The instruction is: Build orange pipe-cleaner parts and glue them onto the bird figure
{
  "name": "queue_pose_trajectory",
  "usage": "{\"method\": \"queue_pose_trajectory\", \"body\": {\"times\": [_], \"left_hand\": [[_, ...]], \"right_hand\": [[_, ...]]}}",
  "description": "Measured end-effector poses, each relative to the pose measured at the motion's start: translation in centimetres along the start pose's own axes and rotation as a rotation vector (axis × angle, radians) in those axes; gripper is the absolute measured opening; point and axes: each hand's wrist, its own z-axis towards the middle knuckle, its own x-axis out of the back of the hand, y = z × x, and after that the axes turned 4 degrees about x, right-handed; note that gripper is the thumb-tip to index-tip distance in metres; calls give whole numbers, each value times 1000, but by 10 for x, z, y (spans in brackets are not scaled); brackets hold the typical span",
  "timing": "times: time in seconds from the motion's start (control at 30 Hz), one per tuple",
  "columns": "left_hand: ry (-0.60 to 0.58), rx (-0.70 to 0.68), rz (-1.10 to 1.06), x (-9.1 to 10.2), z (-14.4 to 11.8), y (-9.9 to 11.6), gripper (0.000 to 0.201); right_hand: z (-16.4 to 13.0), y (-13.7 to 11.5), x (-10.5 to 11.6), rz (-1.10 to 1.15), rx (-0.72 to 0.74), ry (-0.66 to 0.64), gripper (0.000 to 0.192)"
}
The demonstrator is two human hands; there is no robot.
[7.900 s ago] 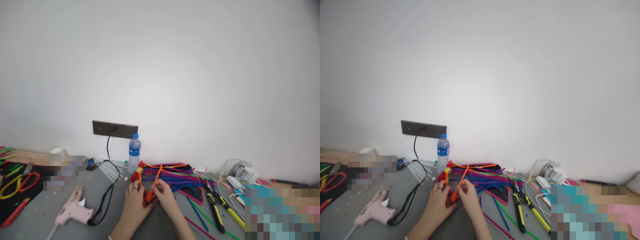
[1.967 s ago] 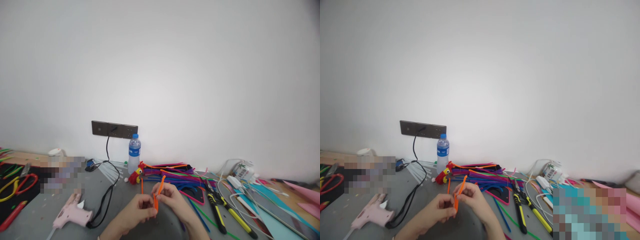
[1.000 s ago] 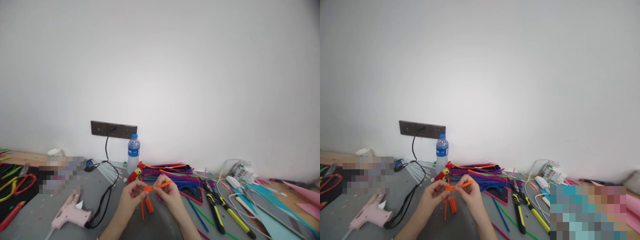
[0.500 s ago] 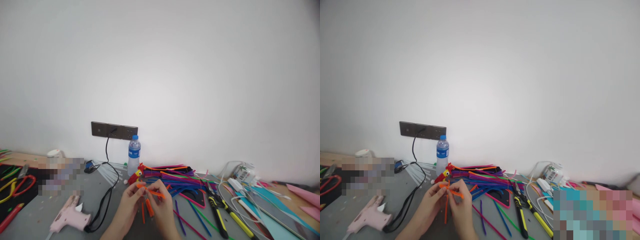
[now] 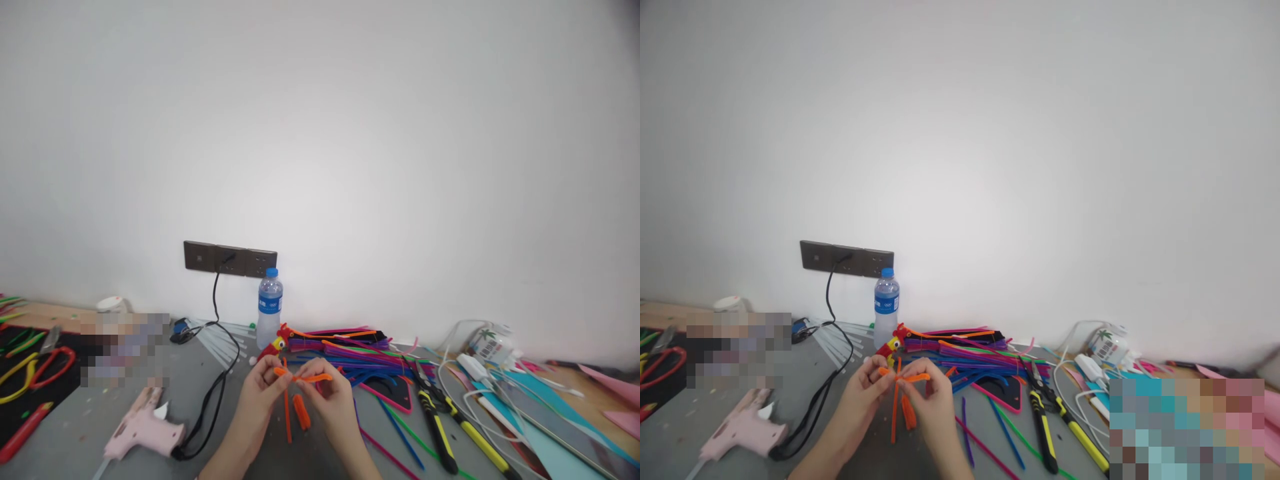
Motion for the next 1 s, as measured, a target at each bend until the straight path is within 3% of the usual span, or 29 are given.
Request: {"method": "queue_pose_trajectory", "body": {"times": [0.13, 0.3, 0.53, 0.83, 0.9, 1.0], "left_hand": [[-13, -44, 67, -1, 0, 2, 38], [-28, -2, 90, -2, -2, 6, 40], [-136, 17, 250, 0, -2, 8, 31], [-183, -2, 305, -4, -5, 11, 31], [-172, 0, 309, -4, -5, 11, 30], [-74, 16, 301, -1, -3, 7, 32]], "right_hand": [[3, 0, 1, 43, -30, -35, 17], [5, 3, 2, 118, -92, -17, 25], [8, 2, 10, 159, -181, -45, 29], [3, -2, 12, 391, -460, -53, 32], [4, -1, 13, 372, -431, -40, 32], [5, 0, 14, 183, -254, 79, 28]]}}
